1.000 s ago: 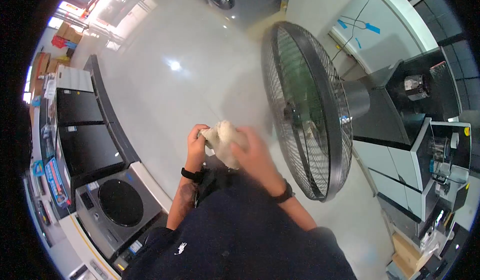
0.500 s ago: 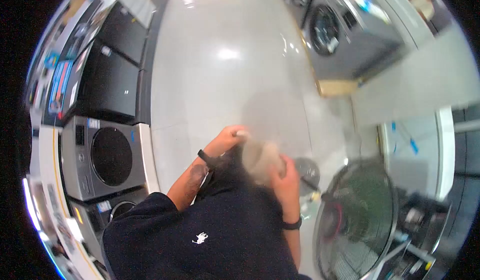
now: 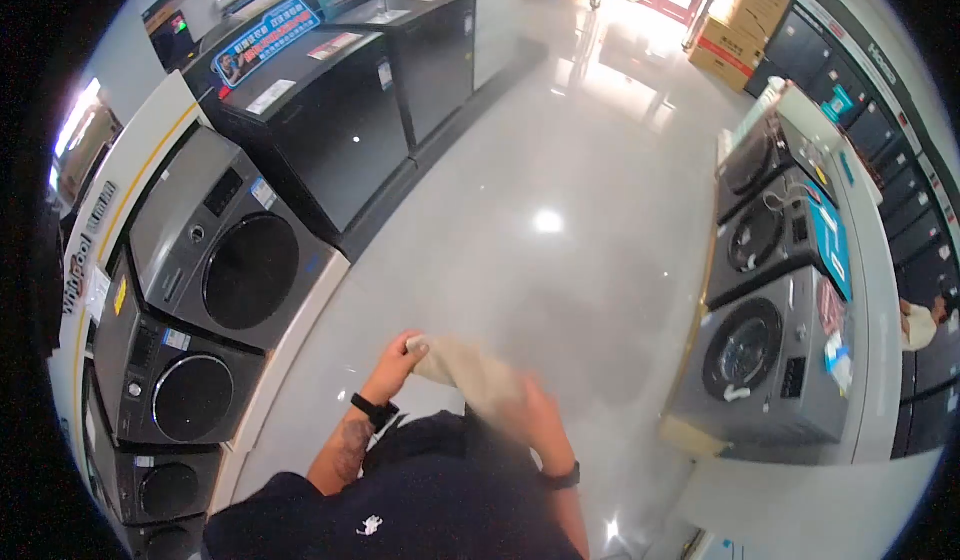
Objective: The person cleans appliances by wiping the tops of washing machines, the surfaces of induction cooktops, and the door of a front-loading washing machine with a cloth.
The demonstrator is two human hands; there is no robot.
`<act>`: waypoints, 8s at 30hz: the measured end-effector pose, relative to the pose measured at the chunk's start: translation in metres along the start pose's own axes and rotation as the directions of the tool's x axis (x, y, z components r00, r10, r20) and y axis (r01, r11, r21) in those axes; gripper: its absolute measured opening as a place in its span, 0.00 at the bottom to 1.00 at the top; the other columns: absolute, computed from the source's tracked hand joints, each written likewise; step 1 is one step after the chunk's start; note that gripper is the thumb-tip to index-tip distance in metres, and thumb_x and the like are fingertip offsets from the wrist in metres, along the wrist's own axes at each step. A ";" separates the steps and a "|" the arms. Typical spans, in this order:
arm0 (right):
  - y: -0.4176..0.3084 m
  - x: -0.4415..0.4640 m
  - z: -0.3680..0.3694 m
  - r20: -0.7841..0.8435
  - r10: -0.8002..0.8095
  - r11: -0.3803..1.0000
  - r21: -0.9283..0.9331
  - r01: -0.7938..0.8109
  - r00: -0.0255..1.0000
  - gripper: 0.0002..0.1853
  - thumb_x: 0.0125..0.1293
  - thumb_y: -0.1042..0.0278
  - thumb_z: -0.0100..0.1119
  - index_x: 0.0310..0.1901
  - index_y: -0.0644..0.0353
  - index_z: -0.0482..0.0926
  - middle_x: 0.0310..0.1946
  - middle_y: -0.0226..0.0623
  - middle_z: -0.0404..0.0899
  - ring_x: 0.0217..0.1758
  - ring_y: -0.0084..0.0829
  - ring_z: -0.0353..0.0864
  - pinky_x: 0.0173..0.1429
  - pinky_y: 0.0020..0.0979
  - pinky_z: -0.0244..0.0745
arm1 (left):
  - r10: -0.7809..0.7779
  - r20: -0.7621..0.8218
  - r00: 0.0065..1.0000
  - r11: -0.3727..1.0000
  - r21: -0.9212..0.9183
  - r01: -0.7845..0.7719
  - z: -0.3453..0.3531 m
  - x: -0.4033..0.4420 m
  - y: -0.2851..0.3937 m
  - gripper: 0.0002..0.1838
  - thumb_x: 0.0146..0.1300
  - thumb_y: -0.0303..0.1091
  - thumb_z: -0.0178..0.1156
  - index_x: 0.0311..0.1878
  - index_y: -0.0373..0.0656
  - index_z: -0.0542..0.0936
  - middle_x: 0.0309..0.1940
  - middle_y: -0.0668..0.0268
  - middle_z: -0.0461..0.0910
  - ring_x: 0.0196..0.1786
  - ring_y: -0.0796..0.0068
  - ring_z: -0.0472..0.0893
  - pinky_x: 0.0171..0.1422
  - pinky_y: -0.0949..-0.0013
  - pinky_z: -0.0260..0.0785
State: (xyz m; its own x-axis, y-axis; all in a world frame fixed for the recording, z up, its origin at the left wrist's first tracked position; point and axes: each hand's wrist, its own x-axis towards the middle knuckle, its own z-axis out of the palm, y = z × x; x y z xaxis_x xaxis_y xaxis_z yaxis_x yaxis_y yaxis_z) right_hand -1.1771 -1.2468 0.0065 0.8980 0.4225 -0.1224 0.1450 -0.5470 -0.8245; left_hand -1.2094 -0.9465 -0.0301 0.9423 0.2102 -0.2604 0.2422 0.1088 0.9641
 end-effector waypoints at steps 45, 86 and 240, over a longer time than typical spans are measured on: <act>-0.092 0.904 0.206 0.235 -0.181 0.980 0.126 0.155 0.955 0.21 0.73 0.54 0.58 0.53 0.66 0.80 0.41 0.39 0.84 0.42 0.29 0.80 0.49 0.34 0.77 | -0.007 -0.517 0.856 0.973 0.195 0.126 -0.340 0.636 0.163 0.20 0.68 0.37 0.64 0.56 0.39 0.70 0.39 0.65 0.79 0.43 0.76 0.79 0.45 0.69 0.73; -0.209 1.210 0.372 0.298 -0.116 0.992 0.081 0.096 0.947 0.26 0.59 0.65 0.56 0.60 0.66 0.72 0.57 0.56 0.78 0.62 0.55 0.77 0.64 0.49 0.73 | -0.127 -0.482 0.867 0.920 0.269 0.284 -0.414 0.813 0.254 0.12 0.63 0.26 0.57 0.49 0.39 0.73 0.39 0.69 0.77 0.42 0.80 0.74 0.48 0.73 0.70; -0.015 0.913 0.192 0.793 0.245 0.755 0.204 -0.623 0.558 0.24 0.69 0.61 0.65 0.63 0.58 0.74 0.50 0.33 0.79 0.52 0.27 0.77 0.58 0.32 0.73 | -0.528 0.044 0.848 0.747 0.499 0.439 -0.234 0.726 0.219 0.24 0.57 0.19 0.55 0.59 0.37 0.72 0.51 0.48 0.79 0.55 0.42 0.79 0.60 0.47 0.71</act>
State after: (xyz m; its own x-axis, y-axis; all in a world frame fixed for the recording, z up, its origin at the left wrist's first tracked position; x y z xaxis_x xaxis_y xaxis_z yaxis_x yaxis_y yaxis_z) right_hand -0.4389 -0.7138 -0.1993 0.2069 0.6746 -0.7087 -0.5348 -0.5286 -0.6592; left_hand -0.5260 -0.5428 -0.0203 0.6816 0.0779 -0.7275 0.7099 -0.3113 0.6318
